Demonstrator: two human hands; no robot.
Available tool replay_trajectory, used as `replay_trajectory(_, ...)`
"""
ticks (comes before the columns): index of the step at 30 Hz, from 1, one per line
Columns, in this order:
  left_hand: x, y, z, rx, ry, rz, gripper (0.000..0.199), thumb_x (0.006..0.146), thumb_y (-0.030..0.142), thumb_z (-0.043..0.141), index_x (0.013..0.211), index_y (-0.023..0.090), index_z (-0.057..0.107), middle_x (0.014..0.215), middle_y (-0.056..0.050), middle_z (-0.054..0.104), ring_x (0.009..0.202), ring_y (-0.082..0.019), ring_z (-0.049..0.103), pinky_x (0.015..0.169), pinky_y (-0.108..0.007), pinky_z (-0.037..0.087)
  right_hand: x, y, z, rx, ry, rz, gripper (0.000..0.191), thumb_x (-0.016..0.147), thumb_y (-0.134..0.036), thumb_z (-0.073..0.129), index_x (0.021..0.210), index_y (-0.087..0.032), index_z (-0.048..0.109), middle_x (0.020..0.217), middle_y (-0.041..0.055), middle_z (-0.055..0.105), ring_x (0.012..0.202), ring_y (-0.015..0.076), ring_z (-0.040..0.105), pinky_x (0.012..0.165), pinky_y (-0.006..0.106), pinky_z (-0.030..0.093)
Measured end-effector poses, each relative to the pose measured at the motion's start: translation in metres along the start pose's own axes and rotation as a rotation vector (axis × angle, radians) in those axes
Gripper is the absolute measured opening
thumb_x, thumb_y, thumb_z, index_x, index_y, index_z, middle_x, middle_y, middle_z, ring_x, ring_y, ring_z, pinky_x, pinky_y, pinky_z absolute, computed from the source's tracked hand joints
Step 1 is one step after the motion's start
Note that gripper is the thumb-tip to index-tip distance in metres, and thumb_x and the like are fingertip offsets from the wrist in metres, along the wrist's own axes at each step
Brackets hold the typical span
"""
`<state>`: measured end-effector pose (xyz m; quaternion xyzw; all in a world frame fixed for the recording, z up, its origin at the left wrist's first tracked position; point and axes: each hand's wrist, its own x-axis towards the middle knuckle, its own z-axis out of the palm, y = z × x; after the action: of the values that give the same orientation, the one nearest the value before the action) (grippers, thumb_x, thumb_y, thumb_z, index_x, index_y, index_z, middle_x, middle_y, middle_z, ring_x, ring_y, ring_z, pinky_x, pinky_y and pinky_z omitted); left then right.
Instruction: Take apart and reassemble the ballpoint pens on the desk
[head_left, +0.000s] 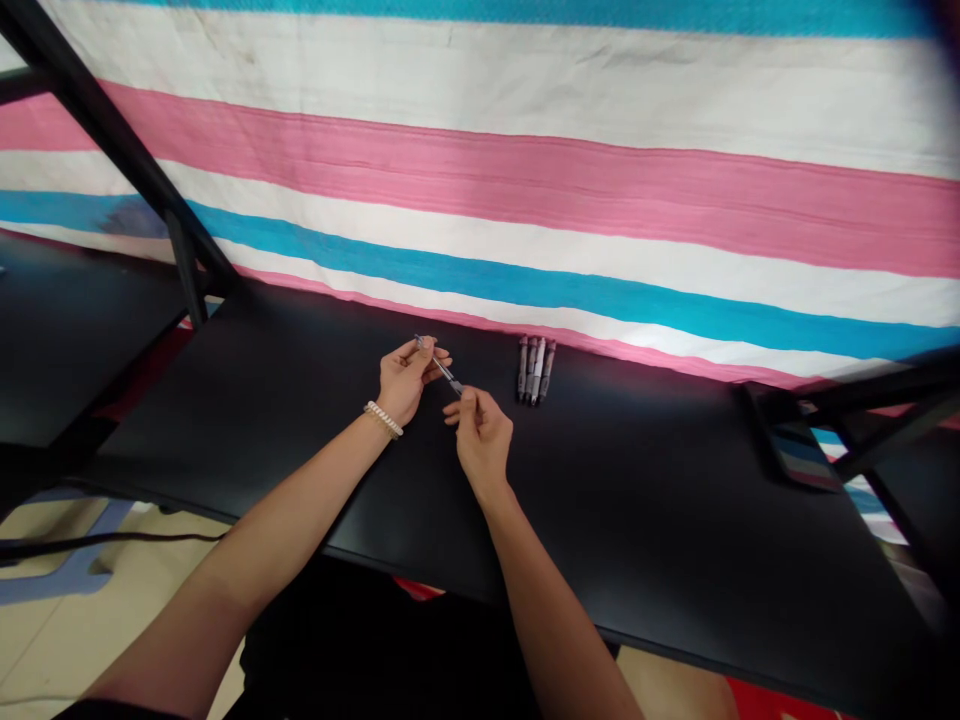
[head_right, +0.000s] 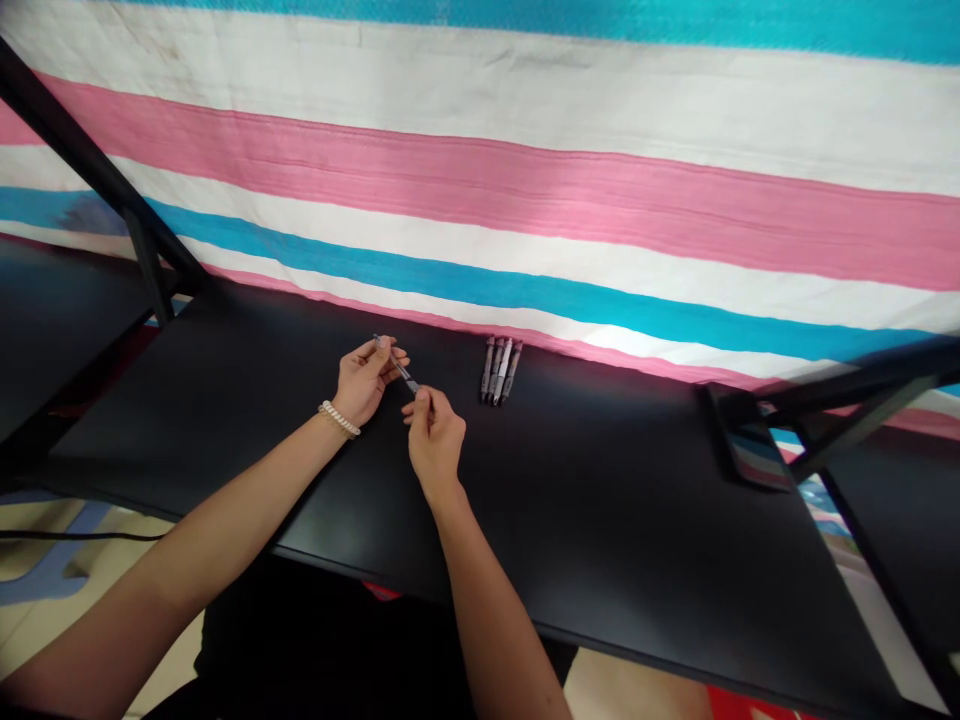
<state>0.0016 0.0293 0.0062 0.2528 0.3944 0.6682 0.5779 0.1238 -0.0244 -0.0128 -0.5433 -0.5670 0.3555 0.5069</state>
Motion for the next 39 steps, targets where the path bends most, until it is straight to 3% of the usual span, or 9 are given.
replay_trajectory(2, 0.0, 0.001, 0.0, 0.002, -0.007, -0.004, 0.039, 0.067, 0.044, 0.083, 0.088, 0.014, 0.068, 0.078, -0.005, 0.071, 0.07, -0.014, 0.069, 0.068, -0.027, 0.053, 0.0, -0.002, 0.0, -0.008, 0.016, -0.01, 0.035, 0.093, -0.048, 0.053, 0.104, -0.017, 0.066, 0.076, 0.0036, 0.071, 0.058, 0.0143, 0.067, 0.055, 0.025, 0.052)
replay_trajectory(7, 0.0, 0.002, -0.001, -0.008, -0.072, -0.039, 0.039, 0.068, 0.044, 0.083, 0.09, 0.015, 0.069, 0.078, -0.003, 0.071, 0.069, -0.013, 0.068, 0.065, -0.024, 0.052, -0.002, -0.011, -0.002, 0.037, -0.11, 0.112, 0.051, 0.097, -0.057, 0.04, 0.079, -0.016, 0.064, 0.046, -0.0036, 0.055, 0.032, 0.0092, 0.048, 0.037, 0.021, 0.038)
replay_trajectory(13, 0.0, 0.002, -0.001, -0.018, -0.055, -0.019, 0.039, 0.068, 0.044, 0.083, 0.09, 0.015, 0.069, 0.077, -0.003, 0.07, 0.069, -0.013, 0.068, 0.066, -0.024, 0.052, -0.002, -0.005, 0.001, 0.027, -0.059, 0.013, 0.037, 0.092, -0.05, 0.053, 0.105, -0.017, 0.065, 0.069, 0.0011, 0.068, 0.053, 0.0131, 0.063, 0.052, 0.024, 0.05)
replay_trajectory(21, 0.0, 0.005, 0.0, -0.07, -0.122, -0.085, 0.031, 0.073, 0.04, 0.081, 0.086, 0.018, 0.065, 0.074, 0.0, 0.064, 0.068, -0.011, 0.066, 0.064, -0.023, 0.049, -0.003, -0.002, -0.001, -0.062, -0.131, -0.034, 0.036, 0.096, -0.045, 0.046, 0.097, -0.019, 0.072, 0.052, -0.0036, 0.056, 0.043, 0.0119, 0.052, 0.047, 0.023, 0.041)
replay_trajectory(24, -0.002, 0.01, 0.002, -0.204, -0.182, -0.191, 0.035, 0.081, 0.053, 0.068, 0.078, 0.019, 0.059, 0.06, 0.004, 0.052, 0.055, -0.01, 0.057, 0.061, -0.025, 0.048, -0.003, -0.004, 0.002, -0.155, -0.135, -0.077, 0.033, 0.096, -0.042, 0.048, 0.104, -0.021, 0.072, 0.059, -0.0019, 0.063, 0.049, 0.0139, 0.058, 0.053, 0.025, 0.045)
replay_trajectory(26, -0.004, 0.014, 0.002, -0.29, -0.206, -0.274, 0.05, 0.087, 0.065, 0.051, 0.067, 0.019, 0.052, 0.051, 0.005, 0.039, 0.043, -0.008, 0.043, 0.057, -0.027, 0.046, -0.003, -0.005, 0.004, -0.211, -0.15, -0.125, 0.031, 0.095, -0.039, 0.049, 0.108, -0.022, 0.071, 0.069, 0.0005, 0.068, 0.058, 0.0159, 0.063, 0.06, 0.027, 0.048)
replay_trajectory(28, -0.004, 0.018, 0.0, -0.357, -0.187, -0.301, 0.057, 0.091, 0.065, 0.039, 0.057, 0.02, 0.043, 0.046, 0.006, 0.027, 0.038, -0.007, 0.03, 0.051, -0.026, 0.042, -0.003, -0.005, 0.005, -0.235, -0.154, -0.171, 0.031, 0.095, -0.039, 0.051, 0.11, -0.021, 0.07, 0.077, 0.0031, 0.07, 0.064, 0.0168, 0.063, 0.064, 0.029, 0.049)
replay_trajectory(33, 0.002, 0.025, -0.008, -0.44, -0.042, -0.249, 0.052, 0.095, 0.045, 0.038, 0.05, 0.02, 0.028, 0.043, 0.006, 0.015, 0.035, -0.007, 0.017, 0.041, -0.023, 0.026, -0.002, -0.008, 0.002, -0.137, -0.017, -0.162, 0.036, 0.098, -0.045, 0.044, 0.101, -0.018, 0.068, 0.085, 0.0055, 0.067, 0.068, 0.0148, 0.06, 0.06, 0.026, 0.046)
replay_trajectory(39, 0.004, 0.026, -0.011, -0.499, -0.059, -0.202, 0.051, 0.095, 0.048, 0.038, 0.052, 0.02, 0.03, 0.044, 0.006, 0.017, 0.037, -0.007, 0.018, 0.042, -0.023, 0.028, 0.0, -0.007, 0.0, -0.015, 0.147, -0.049, 0.045, 0.101, -0.049, 0.034, 0.088, -0.018, 0.064, 0.076, 0.0026, 0.061, 0.067, 0.0145, 0.058, 0.061, 0.025, 0.043)
